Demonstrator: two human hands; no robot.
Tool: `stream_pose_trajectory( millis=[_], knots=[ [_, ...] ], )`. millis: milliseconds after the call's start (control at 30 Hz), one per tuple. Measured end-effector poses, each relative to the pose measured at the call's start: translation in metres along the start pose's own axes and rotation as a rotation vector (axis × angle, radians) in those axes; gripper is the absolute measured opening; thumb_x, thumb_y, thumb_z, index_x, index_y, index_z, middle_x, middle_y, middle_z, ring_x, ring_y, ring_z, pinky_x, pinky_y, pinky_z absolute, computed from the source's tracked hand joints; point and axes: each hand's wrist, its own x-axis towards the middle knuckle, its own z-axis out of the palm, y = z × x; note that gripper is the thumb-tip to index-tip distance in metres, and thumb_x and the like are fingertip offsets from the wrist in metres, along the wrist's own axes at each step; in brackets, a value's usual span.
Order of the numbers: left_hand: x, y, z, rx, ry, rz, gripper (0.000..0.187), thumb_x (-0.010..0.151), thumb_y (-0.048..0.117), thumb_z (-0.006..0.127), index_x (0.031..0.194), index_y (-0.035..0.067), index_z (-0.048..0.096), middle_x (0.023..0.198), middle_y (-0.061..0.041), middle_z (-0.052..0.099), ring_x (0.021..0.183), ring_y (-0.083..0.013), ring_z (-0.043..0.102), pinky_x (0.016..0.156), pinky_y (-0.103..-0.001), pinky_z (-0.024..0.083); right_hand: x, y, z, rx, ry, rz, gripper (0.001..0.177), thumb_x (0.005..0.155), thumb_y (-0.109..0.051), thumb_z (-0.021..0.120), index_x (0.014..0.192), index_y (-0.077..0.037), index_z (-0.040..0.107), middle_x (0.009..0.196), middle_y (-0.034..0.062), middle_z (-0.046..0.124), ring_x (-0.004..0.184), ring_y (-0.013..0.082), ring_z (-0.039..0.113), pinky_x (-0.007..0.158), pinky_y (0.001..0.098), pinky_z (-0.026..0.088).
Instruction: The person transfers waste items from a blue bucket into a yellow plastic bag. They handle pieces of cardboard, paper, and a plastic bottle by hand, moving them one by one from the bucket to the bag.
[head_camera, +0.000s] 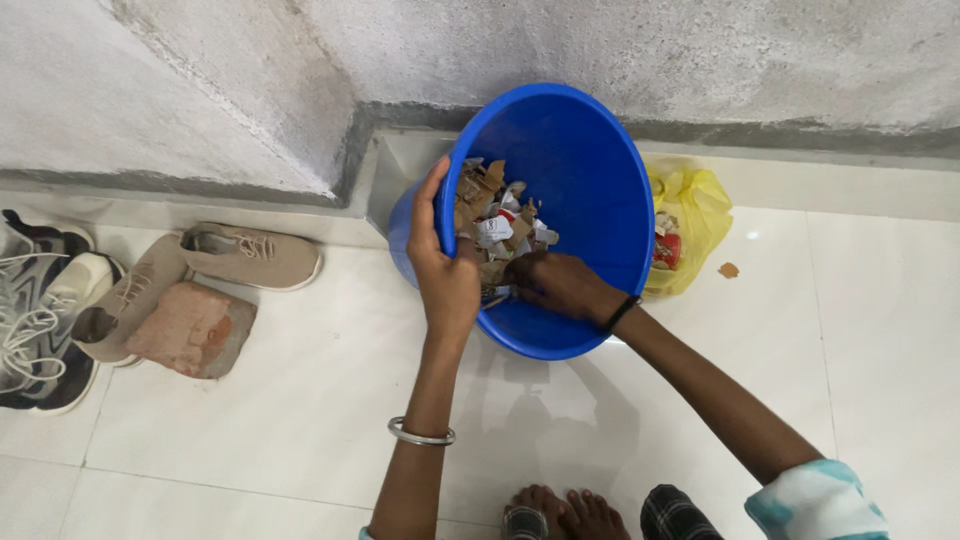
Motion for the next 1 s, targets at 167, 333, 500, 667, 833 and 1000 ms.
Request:
stream_pose_trajectory(
  millis=[167,333,500,667,833,1000],
  knots=[
    [-0.002,-0.001,-0.005,-0.095,-0.008,-0.023,0.075,0.08,-0.025,0.043,0.15,0.003,0.049,0.153,-0.016,0.053,0.147,-0.0271,0.049,0.127,-0.037,0.033,0.024,0.0,0.034,-0.11,-0.114,0.034,0.022,0.082,-0.012,0.069,0.104,-0.008,0.072,0.098,0.0178,0.071,0.089,0.038,0.069,0.077,0.0478,0.057],
    [0.0,-0.001,-0.01,-0.036,-0.005,-0.028,0.073,0.082,-0.024,0.043,0.149,0.003,0.05,0.152,-0.015,0.054,0.145,-0.0266,0.051,0.125,-0.037,0.036,0.017,-0.004,0.02,-0.032,0.08,0.004,0.013,0.083,-0.011,0.069,0.094,-0.005,0.073,0.089,0.016,0.074,0.084,0.0366,0.071,0.071,0.0474,0.057],
    [0.001,-0.003,-0.009,0.011,0.037,-0.047,0.073,0.081,-0.022,0.041,0.149,0.005,0.05,0.149,-0.015,0.056,0.139,-0.0259,0.054,0.119,-0.036,0.04,0.001,-0.004,-0.015,0.342,0.179,0.197,0.014,0.092,-0.012,0.067,0.101,-0.002,0.073,0.093,0.0117,0.077,0.083,0.0208,0.077,0.074,0.0338,0.06],
    [0.003,-0.004,-0.008,-0.002,0.049,-0.017,0.07,0.085,-0.021,0.042,0.149,0.005,0.051,0.149,-0.015,0.057,0.14,-0.0258,0.055,0.121,-0.037,0.04,-0.024,0.003,-0.04,0.501,0.285,0.308,0.016,0.096,-0.011,0.067,0.105,0.0,0.074,0.091,0.0071,0.077,0.083,0.0142,0.074,0.075,0.0295,0.059],
    [0.003,-0.005,-0.004,-0.015,0.05,0.024,0.067,0.086,-0.02,0.045,0.149,0.004,0.051,0.149,-0.014,0.058,0.14,-0.0262,0.055,0.123,-0.037,0.04,-0.056,0.027,-0.062,0.609,0.37,0.371,0.015,0.099,-0.01,0.065,0.108,0.0,0.071,0.099,0.0057,0.074,0.084,0.0116,0.072,0.074,0.0264,0.059],
    [0.005,-0.003,-0.001,0.015,0.06,0.001,0.068,0.084,-0.019,0.045,0.148,0.005,0.052,0.148,-0.014,0.059,0.139,-0.0262,0.057,0.123,-0.039,0.041,-0.093,0.054,-0.084,0.749,0.57,0.39,0.014,0.102,-0.01,0.063,0.111,-0.001,0.069,0.095,0.0055,0.073,0.082,0.0096,0.07,0.075,0.024,0.058]
  ],
)
